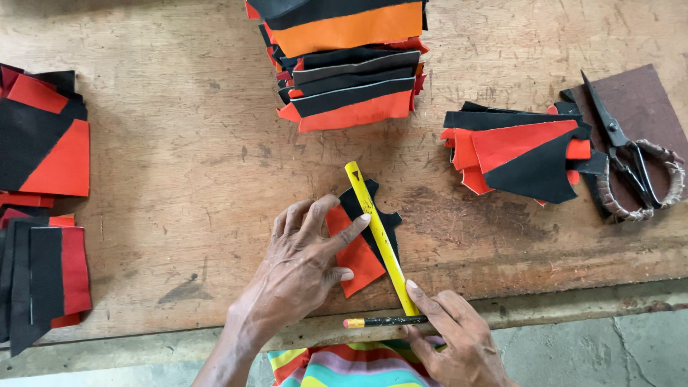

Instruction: The person uses a yellow ruler and a pencil to mark straight lines on small red and black fabric pieces. They repeatedly position the ruler, draw a line, and then move to the next piece, stacking the marked pieces on the table.

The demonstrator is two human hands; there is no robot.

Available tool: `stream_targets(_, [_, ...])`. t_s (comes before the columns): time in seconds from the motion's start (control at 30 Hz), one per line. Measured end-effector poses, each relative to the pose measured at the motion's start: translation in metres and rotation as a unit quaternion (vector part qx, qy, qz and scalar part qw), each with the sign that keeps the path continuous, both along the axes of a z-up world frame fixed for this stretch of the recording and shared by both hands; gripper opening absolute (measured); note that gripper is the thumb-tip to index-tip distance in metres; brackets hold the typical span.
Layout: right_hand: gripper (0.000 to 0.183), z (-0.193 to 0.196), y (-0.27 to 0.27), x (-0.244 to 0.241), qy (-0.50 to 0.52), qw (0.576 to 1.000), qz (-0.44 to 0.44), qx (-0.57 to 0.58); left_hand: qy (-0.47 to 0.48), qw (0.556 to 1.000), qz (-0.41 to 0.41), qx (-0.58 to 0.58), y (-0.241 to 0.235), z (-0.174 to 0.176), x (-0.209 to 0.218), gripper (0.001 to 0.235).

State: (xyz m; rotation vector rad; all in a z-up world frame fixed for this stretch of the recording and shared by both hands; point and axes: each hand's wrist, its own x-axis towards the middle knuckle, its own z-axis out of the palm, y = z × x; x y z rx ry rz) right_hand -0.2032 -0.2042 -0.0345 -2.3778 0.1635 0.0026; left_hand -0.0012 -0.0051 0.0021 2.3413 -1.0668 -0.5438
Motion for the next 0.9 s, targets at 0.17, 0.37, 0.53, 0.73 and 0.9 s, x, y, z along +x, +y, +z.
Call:
stream_targets(0.17, [0.07,0.0004,-0.0003,0.0002,0.006,1.0,0.008,-0.004,0.009,1.0,0.0,0.007,-0.0013,0.0015,0.0006,0.074])
stream_targets(0.37, [0.07,-0.0004,-0.0016,0.0011,-0.005,1.0,0.017,-0.008,0.011,1.0,-0.002,0.015,-0.0022,0.0036,0.0017,0.074])
stream_targets(0.53, [0.069,-0.0016,-0.0008,-0.0007,0.002,1.0,0.012,-0.002,0.014,1.0,0.0,0.015,-0.0028,0.0036,0.0021,0.073])
stream_targets(0.73, [0.07,-0.0032,-0.0022,-0.002,0.005,1.0,0.012,-0.002,0.013,1.0,0.0,0.014,-0.0027,0.0048,0.0017,0.073])
stream_targets(0.9, [0.07,-0.0044,-0.0029,-0.0023,0.004,1.0,0.02,0.002,0.018,1.0,0.001,0.02,-0.0035,0.0043,0.0015,0.074])
